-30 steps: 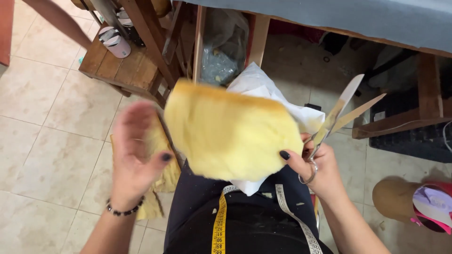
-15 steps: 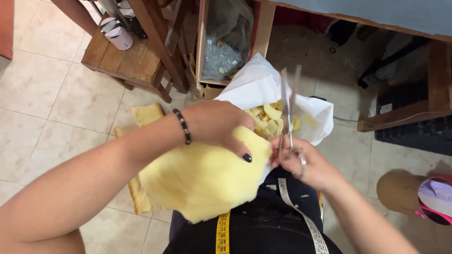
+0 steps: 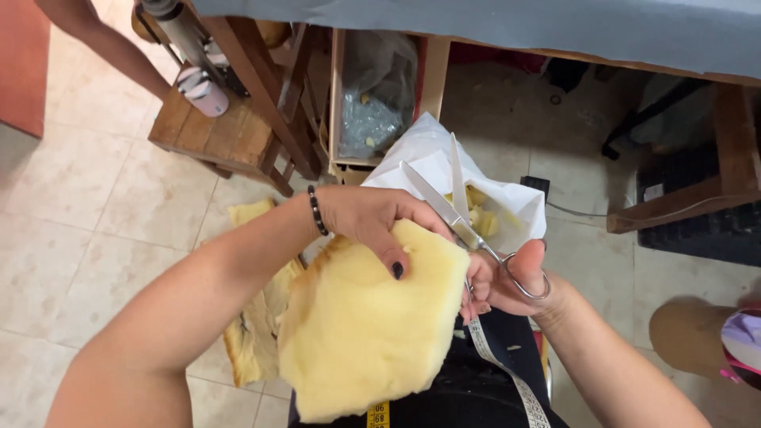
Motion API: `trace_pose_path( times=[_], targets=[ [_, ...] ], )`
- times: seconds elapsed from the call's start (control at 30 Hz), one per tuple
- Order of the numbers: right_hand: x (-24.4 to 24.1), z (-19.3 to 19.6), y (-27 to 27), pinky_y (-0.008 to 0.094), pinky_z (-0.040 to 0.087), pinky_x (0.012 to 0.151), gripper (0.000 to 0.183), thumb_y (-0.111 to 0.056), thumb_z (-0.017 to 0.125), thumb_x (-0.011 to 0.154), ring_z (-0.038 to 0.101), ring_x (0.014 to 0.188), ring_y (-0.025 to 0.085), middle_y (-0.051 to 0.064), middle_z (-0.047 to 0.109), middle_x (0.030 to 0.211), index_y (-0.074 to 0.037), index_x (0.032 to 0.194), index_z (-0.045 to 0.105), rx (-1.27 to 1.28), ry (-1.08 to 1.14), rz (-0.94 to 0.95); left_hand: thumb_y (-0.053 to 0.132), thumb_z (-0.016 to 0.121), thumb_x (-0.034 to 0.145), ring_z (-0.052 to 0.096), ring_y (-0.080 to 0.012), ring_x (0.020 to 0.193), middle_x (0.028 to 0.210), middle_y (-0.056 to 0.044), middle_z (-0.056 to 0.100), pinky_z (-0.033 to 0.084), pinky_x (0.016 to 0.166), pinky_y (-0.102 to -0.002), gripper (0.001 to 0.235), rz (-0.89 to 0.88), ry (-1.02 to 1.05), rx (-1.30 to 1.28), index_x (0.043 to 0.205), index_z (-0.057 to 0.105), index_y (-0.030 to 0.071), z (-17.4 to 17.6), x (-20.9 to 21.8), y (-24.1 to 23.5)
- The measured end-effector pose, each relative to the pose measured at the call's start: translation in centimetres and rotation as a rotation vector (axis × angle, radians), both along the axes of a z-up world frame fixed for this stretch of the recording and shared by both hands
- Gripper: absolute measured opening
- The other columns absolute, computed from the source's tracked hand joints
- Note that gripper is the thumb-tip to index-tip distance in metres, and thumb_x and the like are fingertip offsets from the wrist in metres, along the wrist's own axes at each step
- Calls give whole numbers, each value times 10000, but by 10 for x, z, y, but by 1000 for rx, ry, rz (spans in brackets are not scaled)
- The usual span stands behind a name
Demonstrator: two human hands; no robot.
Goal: Cutting a large piece of yellow foam into small chunks using scissors and collecting them in a bag.
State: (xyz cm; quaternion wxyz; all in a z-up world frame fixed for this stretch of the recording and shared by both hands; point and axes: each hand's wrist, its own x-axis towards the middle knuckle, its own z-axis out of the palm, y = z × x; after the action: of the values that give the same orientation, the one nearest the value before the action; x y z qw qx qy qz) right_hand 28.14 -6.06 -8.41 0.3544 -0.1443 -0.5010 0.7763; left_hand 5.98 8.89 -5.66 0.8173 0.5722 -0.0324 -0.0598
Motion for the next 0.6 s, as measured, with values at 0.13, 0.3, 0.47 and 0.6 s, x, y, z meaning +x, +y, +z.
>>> trace_pose_path(
  times=[0.13, 0.3, 0.47, 0.6],
  targets=[
    [40, -40, -17, 254, 382, 544, 1239, -1051, 238, 660, 543, 673, 170, 218, 700, 811, 79, 1023, 593, -24, 35, -16, 139, 919, 762, 656, -202, 1183, 1357, -123, 656, 601, 949, -393, 648, 100, -14, 141, 1340, 655, 15, 13, -6, 6],
    [68, 34, -40, 324, 458, 627, 951, -940, 328, 950, 535, 673, 180, 76, 588, 819, -28, 1020, 589, 227, -56, -84, 469, 784, 722, 473, -138, 1449, 1578, 68, 515, 330, 1177, -311, 778, 2, 351, 811, 1439, 576, 248, 35, 1, 5],
    [77, 21, -78, 308, 550, 723, 1067, -1012, 250, 888, 673, 830, 169, 66, 683, 972, -45, 1094, 652, 201, -446, -260, 456, 822, 730, 478, -169, 1210, 1343, -27, 509, 363, 979, -288, 529, 53, 428, 887, 1213, 701, 278, 42, 28, 3],
    [61, 15, -91, 331, 638, 871, 490, -507, 352, 904, 724, 957, 141, -2, 748, 1105, -170, 1139, 619, 204, -1005, -326, 602, 775, 684, 491, -245, 1426, 1567, -69, 515, 330, 1144, -356, 543, 68, 350, 1004, 988, 783, 152, 27, 28, 6]
  ],
)
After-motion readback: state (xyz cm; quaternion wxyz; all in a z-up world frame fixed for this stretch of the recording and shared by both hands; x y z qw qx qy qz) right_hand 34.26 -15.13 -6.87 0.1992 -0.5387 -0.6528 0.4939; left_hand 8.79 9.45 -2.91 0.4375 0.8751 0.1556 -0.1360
